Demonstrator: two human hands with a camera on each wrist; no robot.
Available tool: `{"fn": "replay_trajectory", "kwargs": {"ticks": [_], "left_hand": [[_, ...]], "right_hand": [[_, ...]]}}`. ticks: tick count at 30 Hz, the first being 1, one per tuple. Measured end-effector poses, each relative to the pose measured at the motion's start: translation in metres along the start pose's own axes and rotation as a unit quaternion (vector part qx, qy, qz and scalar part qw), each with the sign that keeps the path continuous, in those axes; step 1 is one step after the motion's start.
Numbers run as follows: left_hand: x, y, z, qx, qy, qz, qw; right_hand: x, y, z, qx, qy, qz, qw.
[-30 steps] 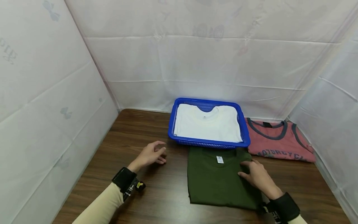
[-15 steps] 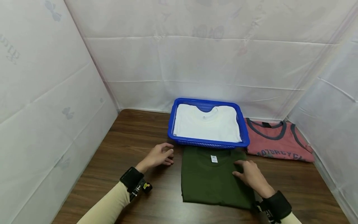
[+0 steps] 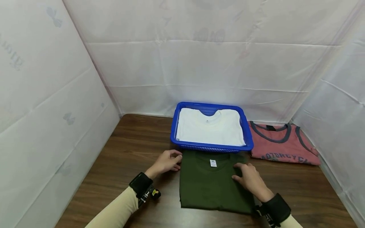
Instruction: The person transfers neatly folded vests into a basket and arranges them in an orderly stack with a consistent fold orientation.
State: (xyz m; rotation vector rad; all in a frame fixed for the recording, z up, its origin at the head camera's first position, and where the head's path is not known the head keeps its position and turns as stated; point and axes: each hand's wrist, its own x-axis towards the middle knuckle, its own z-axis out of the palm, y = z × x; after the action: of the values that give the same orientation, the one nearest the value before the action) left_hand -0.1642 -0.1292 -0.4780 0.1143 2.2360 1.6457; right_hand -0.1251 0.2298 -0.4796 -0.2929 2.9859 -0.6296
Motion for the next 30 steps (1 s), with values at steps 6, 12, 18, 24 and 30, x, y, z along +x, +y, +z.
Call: {"fn": "replay_trajectory", "kwargs": {"ticks": [6, 12, 18, 24, 30], "left_hand": [[-0.002, 0.003, 0.005, 0.02, -0.005, 0.01, 0.9997], [-0.001, 0.001, 0.011, 0.017, -0.015, 0.009, 0.9997], [0.002, -0.001, 0.017, -0.006, -0.009, 0.008, 0.9999], [0.005, 0.003, 0.018, -0.02, -0.013, 0.016, 0.9996], [0.005, 0.0, 0.017, -0.02, -0.036, 0.026, 0.9988]], "right_hand": [[0.001, -0.003, 0.003, -0.004, 0.005, -0.003, 1.0], [0.001, -0.003, 0.006, -0.003, 0.009, -0.004, 1.0], [0.001, -0.002, 0.008, 0.0, 0.012, -0.009, 1.0], [0.001, 0.0, 0.007, 0.002, 0.017, -0.016, 1.0], [0.001, -0.001, 0.007, 0.002, 0.019, -0.016, 1.0]]}}
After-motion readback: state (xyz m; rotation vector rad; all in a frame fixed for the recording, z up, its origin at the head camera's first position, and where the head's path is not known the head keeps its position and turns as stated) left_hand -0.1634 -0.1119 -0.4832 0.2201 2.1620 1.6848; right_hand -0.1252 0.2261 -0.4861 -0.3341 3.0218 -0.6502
